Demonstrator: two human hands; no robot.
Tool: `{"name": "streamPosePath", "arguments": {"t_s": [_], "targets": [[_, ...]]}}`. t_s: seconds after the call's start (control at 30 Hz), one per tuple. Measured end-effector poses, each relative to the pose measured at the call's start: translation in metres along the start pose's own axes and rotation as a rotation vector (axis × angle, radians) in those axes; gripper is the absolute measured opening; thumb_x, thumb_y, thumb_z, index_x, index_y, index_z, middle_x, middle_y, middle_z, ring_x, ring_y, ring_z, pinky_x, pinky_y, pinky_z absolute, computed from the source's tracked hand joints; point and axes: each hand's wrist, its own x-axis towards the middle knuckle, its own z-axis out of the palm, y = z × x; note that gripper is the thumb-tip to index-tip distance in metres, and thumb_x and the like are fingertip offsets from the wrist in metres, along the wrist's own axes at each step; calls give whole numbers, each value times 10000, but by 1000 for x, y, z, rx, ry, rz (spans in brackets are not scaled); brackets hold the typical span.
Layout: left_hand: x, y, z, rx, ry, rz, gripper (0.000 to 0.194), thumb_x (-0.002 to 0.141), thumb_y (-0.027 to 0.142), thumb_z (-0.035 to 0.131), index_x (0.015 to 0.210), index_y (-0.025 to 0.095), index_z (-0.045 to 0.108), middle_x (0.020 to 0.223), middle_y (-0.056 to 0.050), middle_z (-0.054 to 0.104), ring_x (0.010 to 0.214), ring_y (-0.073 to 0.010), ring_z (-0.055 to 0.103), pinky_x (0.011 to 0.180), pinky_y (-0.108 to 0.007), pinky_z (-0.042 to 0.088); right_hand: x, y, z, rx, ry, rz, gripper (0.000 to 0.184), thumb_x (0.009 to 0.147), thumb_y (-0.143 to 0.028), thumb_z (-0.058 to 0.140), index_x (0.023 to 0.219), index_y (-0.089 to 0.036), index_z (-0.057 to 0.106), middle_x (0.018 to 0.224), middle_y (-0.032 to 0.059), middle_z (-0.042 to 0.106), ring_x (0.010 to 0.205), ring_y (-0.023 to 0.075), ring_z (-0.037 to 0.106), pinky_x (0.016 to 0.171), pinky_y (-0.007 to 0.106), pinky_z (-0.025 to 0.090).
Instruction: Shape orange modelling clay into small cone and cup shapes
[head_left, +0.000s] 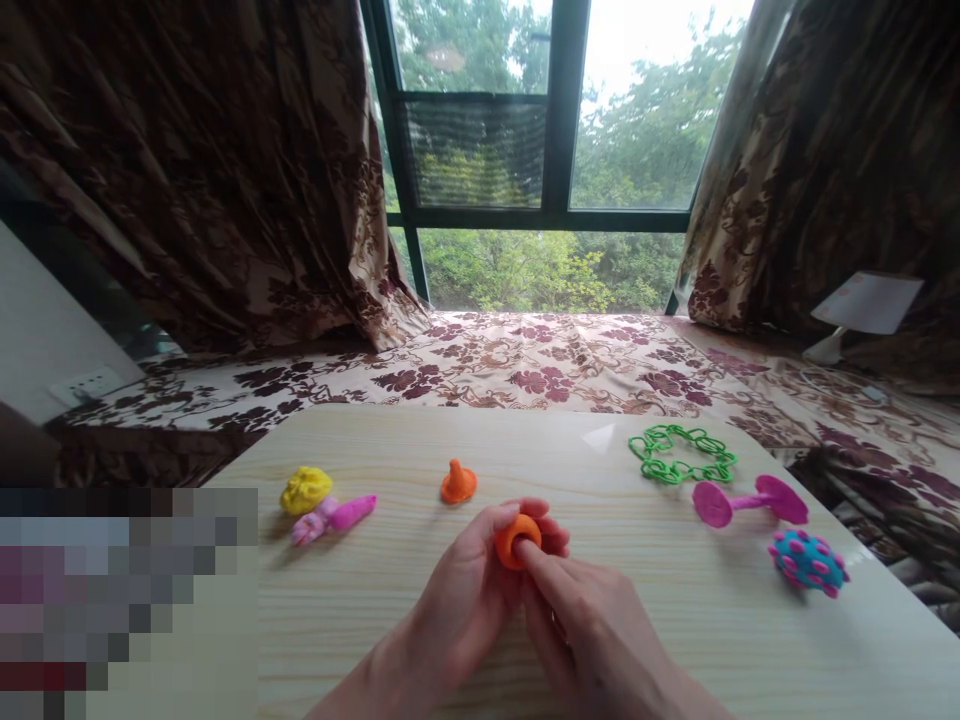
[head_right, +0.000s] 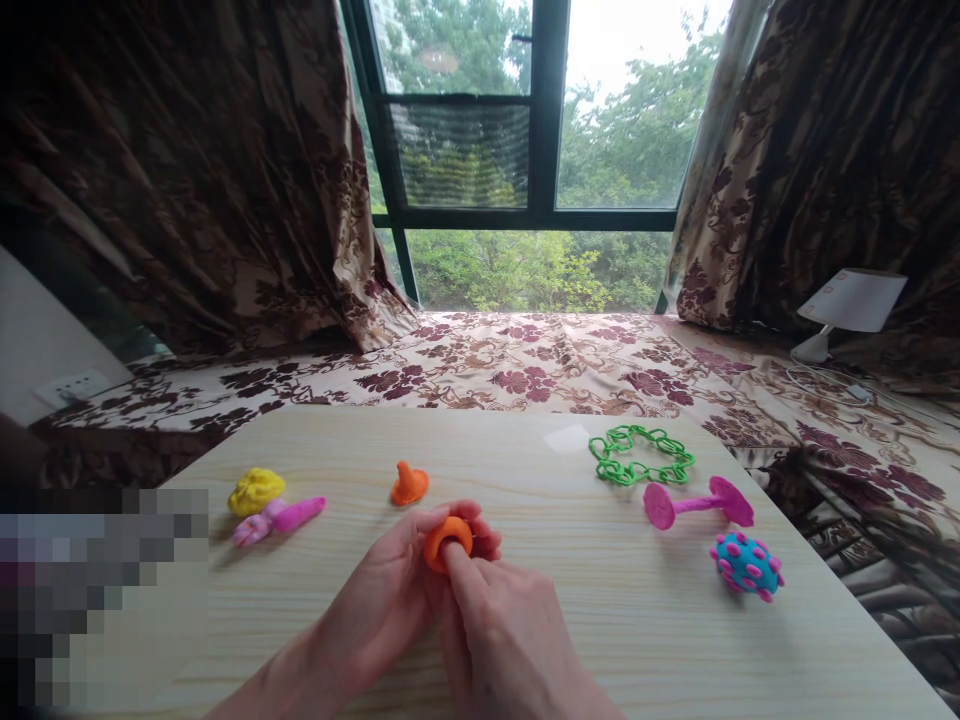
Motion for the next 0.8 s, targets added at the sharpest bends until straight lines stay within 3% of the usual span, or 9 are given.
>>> {"name": "streamPosePath", "arguments": {"t_s": [0.13, 0.53, 0.67, 0.8], "targets": [[3, -2, -4, -36, 68, 53, 178, 778, 236, 514, 892, 128, 598, 861, -82, 607, 893, -191, 575, 874, -332, 428, -2, 1, 10, -11, -16, -33, 416, 834, -171, 351, 1245, -132, 304, 859, 72, 620, 670, 148, 563, 583, 230, 398], [0, -1, -4, 35, 70, 76, 156, 778, 229, 524, 849, 123, 614, 781, -65, 608, 801, -159, 596, 903, -353, 424, -6, -3, 23, -28, -42, -47, 555, 747, -127, 392, 1286, -101, 259, 740, 57, 625, 566, 156, 557, 492, 231, 377], [-4, 6, 5, 59, 35, 65, 255, 799, 301, 495, 996, 162, 577, 955, -81, 610, 937, -190, 571, 902, -356, 415, 1, -8, 10, 235, 12, 64, 388, 806, -169, 392, 1193, -138, 399, 650, 11, 580, 515, 109, 501, 487, 200, 378], [-6, 7, 6, 77, -23, 79, 273, 814, 265, 471, 1068, 185, 533, 1085, -96, 567, 1077, -212, 491, 909, -344, 392, 8, -16, -3, 589, -54, 243, 312, 864, -191, 330, 1158, -159, 431, 591, -28, 510, 482, 83, 466, 446, 168, 372]]}}
